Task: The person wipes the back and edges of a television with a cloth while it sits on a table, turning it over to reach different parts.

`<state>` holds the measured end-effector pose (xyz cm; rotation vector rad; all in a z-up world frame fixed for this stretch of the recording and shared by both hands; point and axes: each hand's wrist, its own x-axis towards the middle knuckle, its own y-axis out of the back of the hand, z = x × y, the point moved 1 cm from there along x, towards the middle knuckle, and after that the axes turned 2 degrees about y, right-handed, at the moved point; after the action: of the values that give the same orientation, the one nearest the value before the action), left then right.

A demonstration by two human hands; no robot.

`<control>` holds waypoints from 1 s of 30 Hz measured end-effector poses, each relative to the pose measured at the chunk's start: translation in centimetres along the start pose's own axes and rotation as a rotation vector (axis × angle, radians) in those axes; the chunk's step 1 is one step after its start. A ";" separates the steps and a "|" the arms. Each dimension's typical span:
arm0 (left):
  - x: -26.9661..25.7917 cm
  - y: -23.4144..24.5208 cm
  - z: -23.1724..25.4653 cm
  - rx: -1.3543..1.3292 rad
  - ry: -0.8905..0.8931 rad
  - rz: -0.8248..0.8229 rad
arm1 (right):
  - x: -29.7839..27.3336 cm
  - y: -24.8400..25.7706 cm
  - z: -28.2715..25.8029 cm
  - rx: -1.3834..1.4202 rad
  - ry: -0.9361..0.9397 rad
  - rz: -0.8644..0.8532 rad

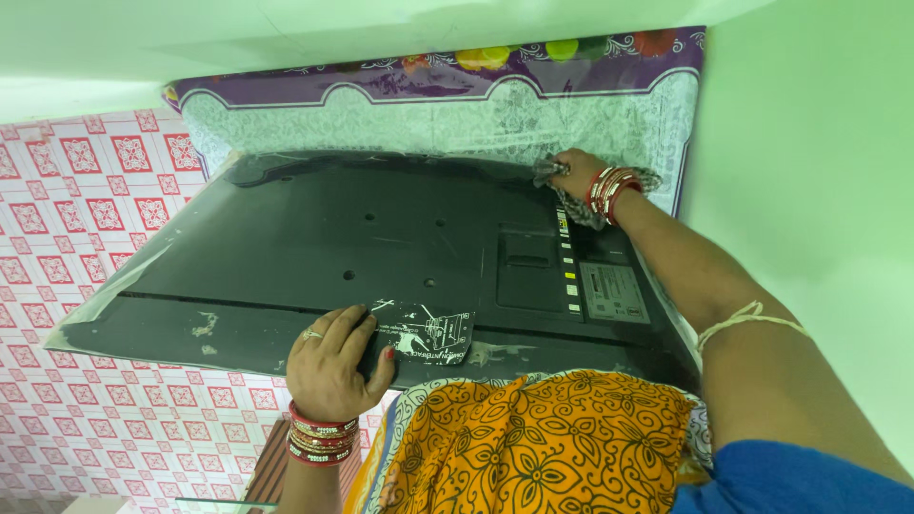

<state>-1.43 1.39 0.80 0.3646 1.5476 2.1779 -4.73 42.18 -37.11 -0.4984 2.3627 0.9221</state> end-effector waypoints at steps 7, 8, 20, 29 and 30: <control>-0.1 -0.1 0.0 -0.001 0.006 0.003 | -5.4 1.3 -6.2 0.027 0.192 -0.230; -0.1 -0.1 0.0 0.000 0.007 0.006 | -5.7 1.5 -6.6 0.000 0.198 -0.261; 0.1 0.0 -0.1 -0.025 0.008 0.002 | -1.2 -2.3 -11.5 -0.186 0.335 -0.047; 0.1 0.1 0.0 -0.037 0.008 0.018 | 0.5 -2.1 -7.6 -0.092 0.503 0.033; 0.1 0.1 0.1 -0.034 0.007 0.018 | 1.7 -2.3 -6.5 -0.089 0.502 0.033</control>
<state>-1.52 1.46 0.94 0.3623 1.5148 2.2188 -7.18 35.77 -35.25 -0.8064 2.7884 1.0113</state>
